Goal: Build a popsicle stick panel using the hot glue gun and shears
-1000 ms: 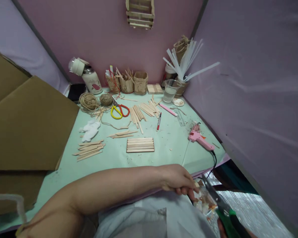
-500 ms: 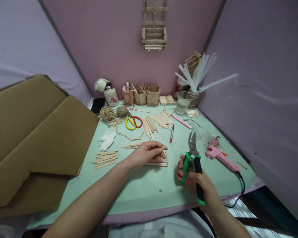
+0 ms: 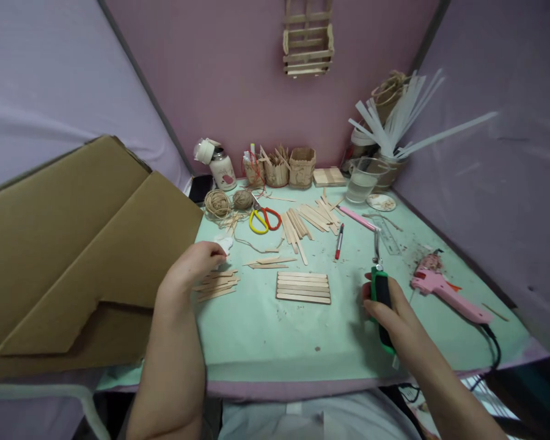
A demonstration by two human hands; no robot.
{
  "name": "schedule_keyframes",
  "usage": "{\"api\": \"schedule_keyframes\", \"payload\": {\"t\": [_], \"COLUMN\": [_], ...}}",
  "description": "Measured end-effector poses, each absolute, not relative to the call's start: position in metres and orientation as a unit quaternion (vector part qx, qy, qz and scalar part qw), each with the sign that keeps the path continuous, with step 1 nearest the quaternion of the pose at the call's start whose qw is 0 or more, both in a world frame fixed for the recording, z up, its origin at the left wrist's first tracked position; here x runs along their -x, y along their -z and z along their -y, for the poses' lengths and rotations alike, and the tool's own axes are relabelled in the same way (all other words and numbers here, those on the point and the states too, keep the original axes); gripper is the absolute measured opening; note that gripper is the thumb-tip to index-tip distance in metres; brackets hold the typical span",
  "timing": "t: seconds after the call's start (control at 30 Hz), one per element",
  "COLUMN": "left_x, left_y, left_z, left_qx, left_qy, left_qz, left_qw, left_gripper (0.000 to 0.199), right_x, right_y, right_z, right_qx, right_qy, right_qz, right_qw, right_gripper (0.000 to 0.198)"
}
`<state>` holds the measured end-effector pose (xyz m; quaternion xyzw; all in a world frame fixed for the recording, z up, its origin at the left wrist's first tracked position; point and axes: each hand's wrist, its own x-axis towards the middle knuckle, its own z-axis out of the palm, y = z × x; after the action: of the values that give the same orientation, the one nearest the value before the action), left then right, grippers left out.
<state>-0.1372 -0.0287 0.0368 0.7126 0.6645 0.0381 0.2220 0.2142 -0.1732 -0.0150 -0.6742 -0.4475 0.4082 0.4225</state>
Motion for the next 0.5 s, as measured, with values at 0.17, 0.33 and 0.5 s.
{"api": "schedule_keyframes", "payload": {"t": [0.17, 0.33, 0.5], "left_x": [0.109, 0.047, 0.016], "left_y": [-0.032, -0.030, -0.008], "left_z": [0.029, 0.026, 0.020], "left_qx": [-0.740, -0.825, -0.847], "left_qy": [-0.098, -0.115, -0.051], "left_qz": [-0.646, -0.511, -0.491], "left_qw": [0.158, 0.213, 0.196], "left_gripper": [0.025, 0.022, 0.013], "right_x": [-0.212, -0.212, -0.212], "right_y": [0.014, 0.014, 0.016], "right_z": [0.172, 0.171, 0.172], "right_qx": [0.678, 0.670, 0.665], "right_qy": [-0.401, -0.398, -0.394], "right_qz": [0.453, 0.460, 0.462], "right_qw": [0.418, 0.425, 0.434], "right_gripper": [0.035, 0.034, 0.033]}}
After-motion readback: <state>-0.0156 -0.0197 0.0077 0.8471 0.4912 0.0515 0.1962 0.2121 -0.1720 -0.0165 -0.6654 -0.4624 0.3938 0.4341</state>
